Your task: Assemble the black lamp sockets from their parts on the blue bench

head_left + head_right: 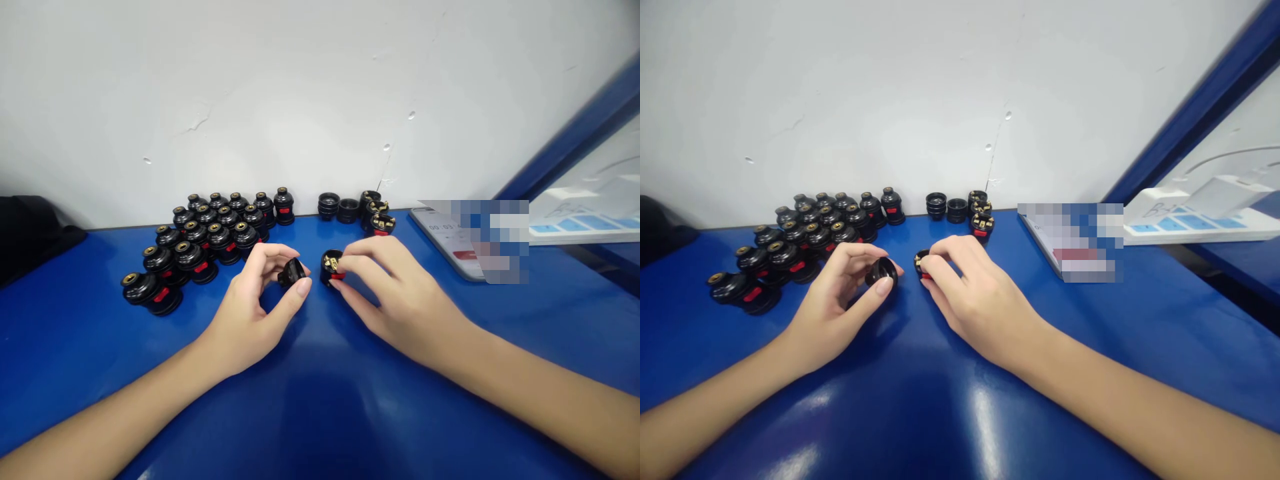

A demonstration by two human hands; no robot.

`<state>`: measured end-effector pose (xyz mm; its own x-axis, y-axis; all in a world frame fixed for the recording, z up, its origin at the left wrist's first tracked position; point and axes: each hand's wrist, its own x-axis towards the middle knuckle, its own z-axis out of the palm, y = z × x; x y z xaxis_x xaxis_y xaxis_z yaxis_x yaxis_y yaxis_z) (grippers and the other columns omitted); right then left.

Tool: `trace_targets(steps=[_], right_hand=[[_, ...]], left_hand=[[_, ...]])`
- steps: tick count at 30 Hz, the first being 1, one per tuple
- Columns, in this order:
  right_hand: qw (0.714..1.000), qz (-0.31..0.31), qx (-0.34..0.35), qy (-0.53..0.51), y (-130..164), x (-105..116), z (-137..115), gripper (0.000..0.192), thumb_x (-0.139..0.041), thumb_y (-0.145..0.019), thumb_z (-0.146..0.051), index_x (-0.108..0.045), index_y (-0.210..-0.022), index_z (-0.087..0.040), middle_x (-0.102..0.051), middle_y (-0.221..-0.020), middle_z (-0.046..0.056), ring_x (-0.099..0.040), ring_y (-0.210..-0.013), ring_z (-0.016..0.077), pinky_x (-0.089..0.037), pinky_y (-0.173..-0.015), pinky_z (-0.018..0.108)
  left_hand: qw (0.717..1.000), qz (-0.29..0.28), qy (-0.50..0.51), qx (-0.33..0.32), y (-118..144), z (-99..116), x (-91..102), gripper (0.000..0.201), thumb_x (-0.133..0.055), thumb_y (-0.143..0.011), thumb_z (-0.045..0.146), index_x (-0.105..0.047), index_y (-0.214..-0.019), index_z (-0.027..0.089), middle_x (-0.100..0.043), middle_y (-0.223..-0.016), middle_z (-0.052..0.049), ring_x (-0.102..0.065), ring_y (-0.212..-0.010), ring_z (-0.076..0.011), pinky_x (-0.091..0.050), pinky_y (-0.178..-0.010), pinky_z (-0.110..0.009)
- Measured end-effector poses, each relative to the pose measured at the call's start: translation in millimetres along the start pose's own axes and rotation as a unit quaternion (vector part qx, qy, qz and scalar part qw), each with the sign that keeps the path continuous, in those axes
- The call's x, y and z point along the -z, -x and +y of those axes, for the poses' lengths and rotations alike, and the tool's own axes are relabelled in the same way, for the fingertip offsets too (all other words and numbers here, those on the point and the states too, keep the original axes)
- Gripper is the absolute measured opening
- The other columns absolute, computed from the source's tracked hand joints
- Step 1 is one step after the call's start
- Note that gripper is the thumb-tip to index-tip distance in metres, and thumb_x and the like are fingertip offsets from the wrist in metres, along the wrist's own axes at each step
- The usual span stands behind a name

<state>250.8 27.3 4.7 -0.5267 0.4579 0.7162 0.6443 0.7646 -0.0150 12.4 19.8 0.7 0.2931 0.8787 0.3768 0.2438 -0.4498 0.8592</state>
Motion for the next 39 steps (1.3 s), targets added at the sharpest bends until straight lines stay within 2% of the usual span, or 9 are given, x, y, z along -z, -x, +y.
trace_targets(steps=[6,10,13,17,22,30,34,37,39], right_hand=[[0.999,-0.022,0.029,0.035,-1,-2,7,0.025,-0.058,-0.106,-0.010,-0.067,-0.128,-0.015,-0.076,-0.118,0.018,-0.072,-0.111,0.0318,-0.064,-0.097,0.049],[0.996,-0.067,0.035,0.042,-8,-5,13,0.032,-0.057,-0.104,-0.006,-0.068,-0.134,-0.010,-0.074,-0.128,0.021,-0.071,-0.121,0.0329,-0.064,-0.102,0.048],[0.994,-0.092,0.036,0.053,-23,-9,17,0.033,-0.055,-0.103,-0.007,-0.071,-0.133,-0.010,-0.075,-0.127,0.020,-0.071,-0.119,0.0332,-0.065,-0.099,0.048],[0.984,-0.136,0.029,0.107,-50,-18,22,0.032,-0.053,-0.101,-0.005,-0.075,-0.124,-0.003,-0.076,-0.123,0.025,-0.069,-0.116,0.0383,-0.061,-0.097,0.051],[0.966,-0.207,-0.008,0.152,-72,-29,28,0.038,-0.052,-0.098,-0.003,-0.073,-0.129,0.001,-0.073,-0.133,0.027,-0.064,-0.123,0.0433,-0.051,-0.102,0.054],[0.964,-0.206,-0.040,0.165,-81,-40,40,0.041,-0.052,-0.102,-0.011,-0.069,-0.138,-0.001,-0.070,-0.140,0.028,-0.059,-0.122,0.0446,-0.043,-0.097,0.054],[0.977,-0.174,-0.039,0.114,-77,-36,42,0.039,-0.051,-0.101,-0.009,-0.069,-0.134,-0.001,-0.068,-0.138,0.029,-0.059,-0.124,0.0449,-0.046,-0.104,0.058],[0.990,-0.136,-0.010,-0.023,-64,-24,37,0.036,-0.049,-0.101,-0.005,-0.069,-0.130,-0.007,-0.068,-0.131,0.024,-0.066,-0.114,0.0336,-0.055,-0.099,0.048],[0.980,-0.150,0.022,-0.127,-53,-16,32,0.030,-0.054,-0.102,-0.009,-0.067,-0.128,-0.012,-0.064,-0.131,0.019,-0.069,-0.103,0.0255,-0.060,-0.089,0.039]], left_hand=[[0.999,0.017,-0.023,0.014,-1,-3,0.6,0.028,-0.070,-0.105,0.036,-0.055,-0.124,0.023,-0.075,-0.117,-0.007,-0.073,-0.111,-0.0208,-0.057,-0.101,-0.038],[0.999,0.033,-0.032,0.028,-2,-5,0.3,0.031,-0.072,-0.103,0.037,-0.056,-0.125,0.023,-0.075,-0.120,-0.009,-0.074,-0.112,-0.0225,-0.057,-0.102,-0.040],[0.997,0.044,-0.045,0.037,-3,-5,-0.1,0.033,-0.074,-0.101,0.038,-0.058,-0.126,0.022,-0.076,-0.120,-0.009,-0.074,-0.111,-0.0233,-0.058,-0.102,-0.041],[0.995,0.054,-0.073,0.045,-3,-4,0.5,0.038,-0.078,-0.098,0.039,-0.063,-0.129,0.022,-0.078,-0.124,-0.009,-0.074,-0.111,-0.0246,-0.058,-0.103,-0.043],[0.992,0.066,-0.095,0.052,-4,-6,2.6,0.040,-0.082,-0.094,0.041,-0.070,-0.128,0.023,-0.079,-0.126,-0.008,-0.074,-0.110,-0.0266,-0.058,-0.105,-0.046],[0.993,0.081,-0.067,0.045,-6,-12,2.3,0.037,-0.082,-0.092,0.033,-0.074,-0.126,0.024,-0.078,-0.122,-0.006,-0.077,-0.111,-0.0239,-0.062,-0.107,-0.042],[0.994,0.090,-0.023,0.057,-6,-11,1.8,0.037,-0.083,-0.091,0.032,-0.074,-0.126,0.023,-0.077,-0.125,-0.007,-0.076,-0.117,-0.0230,-0.063,-0.110,-0.039],[0.993,0.095,-0.009,0.072,-7,-10,1.3,0.036,-0.084,-0.091,0.033,-0.075,-0.124,0.021,-0.078,-0.125,-0.007,-0.077,-0.115,-0.0227,-0.065,-0.109,-0.038],[0.993,0.097,-0.009,0.073,-7,-9,1.1,0.035,-0.084,-0.091,0.034,-0.076,-0.123,0.021,-0.079,-0.126,-0.007,-0.077,-0.115,-0.0227,-0.066,-0.107,-0.037]])
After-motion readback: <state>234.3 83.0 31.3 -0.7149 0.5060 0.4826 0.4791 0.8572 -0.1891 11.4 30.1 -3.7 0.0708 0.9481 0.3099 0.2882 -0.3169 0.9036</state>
